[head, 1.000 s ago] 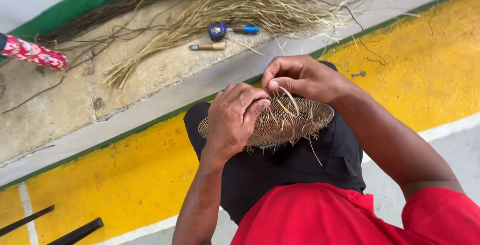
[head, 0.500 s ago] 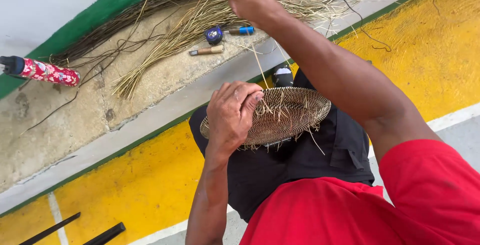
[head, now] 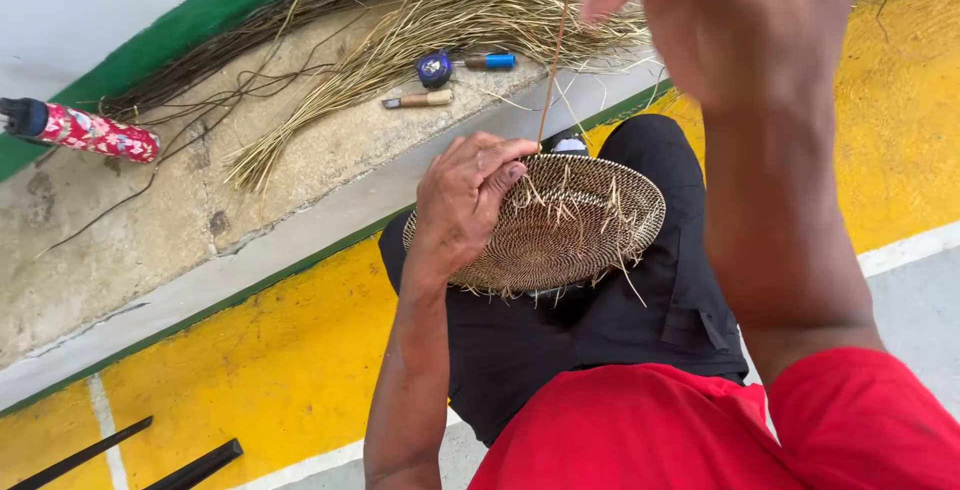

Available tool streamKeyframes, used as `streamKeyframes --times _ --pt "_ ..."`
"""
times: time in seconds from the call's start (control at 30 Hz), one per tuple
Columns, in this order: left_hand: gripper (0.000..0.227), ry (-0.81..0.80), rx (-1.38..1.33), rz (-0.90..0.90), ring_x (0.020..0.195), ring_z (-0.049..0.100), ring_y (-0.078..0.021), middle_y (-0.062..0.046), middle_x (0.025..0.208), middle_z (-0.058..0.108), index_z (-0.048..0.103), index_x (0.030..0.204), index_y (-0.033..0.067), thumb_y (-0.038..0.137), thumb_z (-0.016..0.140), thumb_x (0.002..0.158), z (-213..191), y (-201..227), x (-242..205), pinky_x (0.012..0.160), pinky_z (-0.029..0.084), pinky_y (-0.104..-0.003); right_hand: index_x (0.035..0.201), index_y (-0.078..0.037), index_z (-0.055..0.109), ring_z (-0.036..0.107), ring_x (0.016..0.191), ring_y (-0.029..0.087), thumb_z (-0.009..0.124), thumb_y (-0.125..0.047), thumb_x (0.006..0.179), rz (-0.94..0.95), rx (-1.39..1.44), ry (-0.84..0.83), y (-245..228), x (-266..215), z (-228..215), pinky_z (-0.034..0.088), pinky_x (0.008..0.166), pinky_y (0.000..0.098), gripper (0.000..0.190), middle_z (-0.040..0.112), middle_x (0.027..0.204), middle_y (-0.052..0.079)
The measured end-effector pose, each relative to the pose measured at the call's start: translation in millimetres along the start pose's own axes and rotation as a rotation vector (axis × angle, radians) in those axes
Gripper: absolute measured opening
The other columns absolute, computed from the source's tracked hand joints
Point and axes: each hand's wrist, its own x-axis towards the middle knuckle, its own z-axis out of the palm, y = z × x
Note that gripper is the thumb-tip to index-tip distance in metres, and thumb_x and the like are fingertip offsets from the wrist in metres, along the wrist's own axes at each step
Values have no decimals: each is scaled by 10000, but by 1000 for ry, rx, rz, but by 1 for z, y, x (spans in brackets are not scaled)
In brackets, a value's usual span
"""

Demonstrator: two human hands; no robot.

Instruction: The recorder is weaving a circular basket or tray using thin wooden or bamboo strips.

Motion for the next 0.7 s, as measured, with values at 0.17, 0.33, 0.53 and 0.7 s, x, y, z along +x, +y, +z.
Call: streamKeyframes --times 0.17,0.33,0.53,0.7 --pt "222 -11 -13 -39 904 637 -203 20 943 695 744 1192 211 267 678 988 -1 1 1 873 484 -371 1100 -10 605 739 986 151 728 -42 985 123 341 -117 -3 -62 23 621 916 312 171 698 1054 93" --pt "225 23 5 -26 901 644 -189 37 958 716 743 1178 214 231 706 956 0 3 0 856 481 -360 1080 -58 670 715 1015 161 782 -43 947 205 -198 -113 19 -101 34 584 923 330 174 723 1054 46" --pt "244 32 5 -25 869 629 -178 42 925 700 744 1194 229 217 718 952 2 4 -2 837 479 -352 1047 -112 727 657 1080 180 832 -61 897 139 -404 -103 22 -116 41 543 971 336 190 740 1076 0" --pt "254 32 37 -9 847 621 -183 39 888 685 746 1194 228 206 731 941 2 5 -3 822 469 -360 1041 -117 725 656 1065 185 836 -64 894 139 -453 -103 24 -118 42 540 965 332 191 743 1072 -6"
